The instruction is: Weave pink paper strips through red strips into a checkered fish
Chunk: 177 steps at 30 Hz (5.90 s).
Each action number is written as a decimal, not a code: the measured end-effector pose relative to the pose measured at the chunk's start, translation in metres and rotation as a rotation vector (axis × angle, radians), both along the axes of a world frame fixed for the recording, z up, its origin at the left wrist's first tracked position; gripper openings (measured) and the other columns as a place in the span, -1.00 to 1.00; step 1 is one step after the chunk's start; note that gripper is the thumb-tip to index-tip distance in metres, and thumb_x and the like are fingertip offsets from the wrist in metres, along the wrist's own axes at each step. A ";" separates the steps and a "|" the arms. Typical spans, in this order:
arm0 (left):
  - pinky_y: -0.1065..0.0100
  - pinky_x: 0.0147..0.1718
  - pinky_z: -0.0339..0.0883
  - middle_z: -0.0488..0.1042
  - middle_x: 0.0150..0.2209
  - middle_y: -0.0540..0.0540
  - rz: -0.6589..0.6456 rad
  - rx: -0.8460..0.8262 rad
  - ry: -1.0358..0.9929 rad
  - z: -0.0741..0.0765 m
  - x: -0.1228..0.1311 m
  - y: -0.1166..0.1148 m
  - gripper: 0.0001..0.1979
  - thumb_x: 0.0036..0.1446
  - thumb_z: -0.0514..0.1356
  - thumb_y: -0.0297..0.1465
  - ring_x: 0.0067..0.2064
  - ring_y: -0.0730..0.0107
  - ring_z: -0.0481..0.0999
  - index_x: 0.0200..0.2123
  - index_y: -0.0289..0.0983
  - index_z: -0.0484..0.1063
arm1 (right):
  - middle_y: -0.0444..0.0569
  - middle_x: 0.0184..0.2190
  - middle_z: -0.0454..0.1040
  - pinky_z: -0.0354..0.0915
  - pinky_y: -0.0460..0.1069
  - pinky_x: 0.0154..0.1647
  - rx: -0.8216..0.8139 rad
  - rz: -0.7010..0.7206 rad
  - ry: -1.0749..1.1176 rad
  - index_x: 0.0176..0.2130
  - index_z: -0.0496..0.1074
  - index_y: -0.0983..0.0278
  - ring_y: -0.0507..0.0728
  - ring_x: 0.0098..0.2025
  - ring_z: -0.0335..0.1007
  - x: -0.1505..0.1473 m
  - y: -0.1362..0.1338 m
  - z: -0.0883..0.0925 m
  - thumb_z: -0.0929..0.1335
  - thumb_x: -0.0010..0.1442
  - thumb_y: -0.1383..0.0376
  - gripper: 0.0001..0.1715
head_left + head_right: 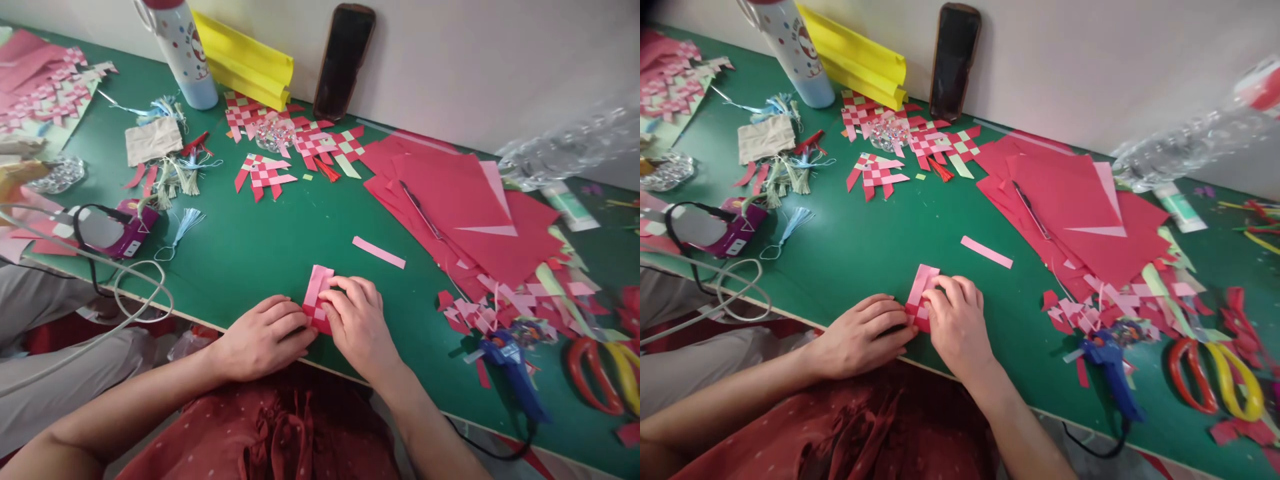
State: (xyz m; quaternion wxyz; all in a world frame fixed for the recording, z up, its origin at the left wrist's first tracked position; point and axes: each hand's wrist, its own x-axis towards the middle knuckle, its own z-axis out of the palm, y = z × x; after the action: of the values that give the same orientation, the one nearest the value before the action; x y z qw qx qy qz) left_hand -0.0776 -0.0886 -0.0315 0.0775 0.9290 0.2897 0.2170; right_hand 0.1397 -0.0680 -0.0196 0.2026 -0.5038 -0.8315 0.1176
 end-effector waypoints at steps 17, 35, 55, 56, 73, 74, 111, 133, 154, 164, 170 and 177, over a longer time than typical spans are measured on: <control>0.16 0.02 0.40 0.53 -0.06 -0.15 -0.065 -0.021 0.045 0.000 -0.002 0.001 -0.65 0.29 0.17 -0.29 -0.03 0.21 0.48 0.08 -0.31 0.40 | 0.03 -0.03 0.52 0.23 0.17 0.00 0.045 -0.016 0.010 -0.15 0.48 0.21 0.25 0.03 0.31 -0.001 -0.003 -0.007 0.29 0.33 0.34 -0.84; 0.02 0.16 0.34 0.47 0.04 -0.19 -0.008 -0.059 0.009 0.001 0.002 -0.002 -0.65 0.29 0.16 -0.24 0.07 0.14 0.47 0.06 -0.27 0.41 | 0.20 -0.04 0.48 0.32 0.26 0.03 0.178 -0.089 -0.140 0.07 0.39 0.33 0.33 0.01 0.36 0.082 0.072 0.004 0.25 0.33 0.28 -0.64; 0.05 0.25 0.22 0.48 0.07 -0.17 -0.011 -0.078 0.018 0.002 0.004 -0.001 -0.68 0.28 0.16 -0.28 0.16 0.15 0.42 0.06 -0.26 0.41 | -0.02 -0.36 0.51 0.28 0.10 -0.21 -0.002 -0.210 0.068 -0.28 0.41 0.21 0.22 -0.27 0.36 0.081 0.086 -0.014 0.34 0.19 0.30 -0.96; 0.05 0.25 0.22 0.48 0.07 -0.17 -0.009 -0.081 0.020 0.002 0.004 -0.001 -0.68 0.28 0.16 -0.29 0.16 0.16 0.42 0.06 -0.26 0.41 | -0.03 -0.39 0.51 0.28 0.08 -0.24 -0.011 -0.213 0.076 -0.25 0.42 0.21 0.21 -0.30 0.37 0.081 0.086 -0.014 0.34 0.19 0.29 -0.93; 0.07 0.22 0.22 0.48 0.05 -0.15 0.004 -0.091 0.013 0.002 0.006 -0.001 -0.71 0.25 0.18 -0.33 0.13 0.22 0.44 0.03 -0.22 0.43 | -0.08 -0.38 0.57 0.31 -0.02 -0.32 -0.065 -0.341 0.337 -0.26 0.48 0.19 0.11 -0.39 0.46 0.078 0.076 -0.001 0.34 0.26 0.17 -0.83; 0.07 0.22 0.22 0.48 0.06 -0.15 0.005 -0.092 0.012 0.002 0.006 -0.001 -0.71 0.25 0.18 -0.33 0.13 0.22 0.44 0.03 -0.22 0.43 | -0.07 -0.38 0.56 0.31 -0.02 -0.32 -0.059 -0.350 0.345 -0.25 0.47 0.20 0.11 -0.39 0.46 0.079 0.076 -0.001 0.33 0.27 0.16 -0.82; 0.11 0.16 0.28 0.48 0.05 -0.17 0.011 -0.004 0.008 0.000 0.009 -0.004 -0.68 0.30 0.08 -0.28 0.11 0.18 0.44 0.05 -0.23 0.44 | -0.07 -0.41 0.54 0.29 -0.03 -0.34 0.000 -0.186 0.381 -0.26 0.45 0.23 0.10 -0.41 0.44 0.057 0.067 -0.006 0.31 0.25 0.07 -0.71; 0.00 0.19 0.18 0.46 0.06 -0.16 0.015 -0.086 0.071 0.003 0.010 0.000 -0.49 0.26 0.14 -0.07 0.09 0.12 0.41 0.18 -0.20 0.33 | -0.07 -0.43 0.53 0.32 -0.02 -0.36 -0.037 -0.244 0.397 -0.27 0.44 0.23 0.10 -0.43 0.43 0.068 0.072 -0.013 0.30 0.24 0.09 -0.73; 0.00 0.32 -0.04 0.45 0.12 -0.17 -0.100 -0.175 0.062 0.005 -0.002 0.009 -0.49 0.28 0.12 -0.08 0.19 0.10 0.37 0.18 -0.23 0.32 | -0.12 -0.57 0.48 0.21 -0.08 -0.62 -0.181 -0.326 0.562 -0.31 0.41 0.23 0.02 -0.63 0.29 0.050 0.053 0.011 0.36 0.20 -0.02 -0.63; 0.01 0.27 0.04 0.48 0.06 -0.15 -0.074 -0.203 0.028 0.007 0.000 0.010 -0.54 0.24 0.17 -0.13 0.14 0.10 0.38 0.12 -0.23 0.37 | -0.11 -0.56 0.52 0.31 -0.07 -0.55 -0.374 -0.284 0.663 -0.29 0.39 0.24 0.02 -0.61 0.35 0.042 0.041 0.002 0.37 0.22 -0.01 -0.64; 0.01 0.26 0.08 0.49 0.03 -0.11 -0.064 -0.196 -0.011 0.006 0.001 0.011 -0.56 0.22 0.20 -0.16 0.13 0.12 0.39 0.09 -0.24 0.39 | -0.11 -0.54 0.52 0.36 -0.06 -0.52 -0.324 -0.300 0.689 -0.28 0.41 0.25 0.04 -0.56 0.41 0.046 0.041 0.003 0.40 0.21 0.04 -0.68; 0.01 0.27 0.05 0.49 0.04 -0.13 -0.077 -0.204 -0.007 0.006 0.000 0.011 -0.57 0.24 0.17 -0.17 0.14 0.11 0.38 0.10 -0.25 0.38 | 0.05 -0.17 0.53 0.41 0.00 -0.45 -0.155 -0.342 0.486 -0.04 0.36 0.24 0.11 -0.36 0.50 0.056 0.043 0.005 0.40 0.19 0.09 -0.59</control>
State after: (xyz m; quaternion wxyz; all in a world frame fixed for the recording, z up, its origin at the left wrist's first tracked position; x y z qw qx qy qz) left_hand -0.0773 -0.0778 -0.0258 0.1808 0.9260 0.2740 0.1864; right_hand 0.1960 -0.0252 -0.0149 0.3734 -0.6075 -0.6503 0.2620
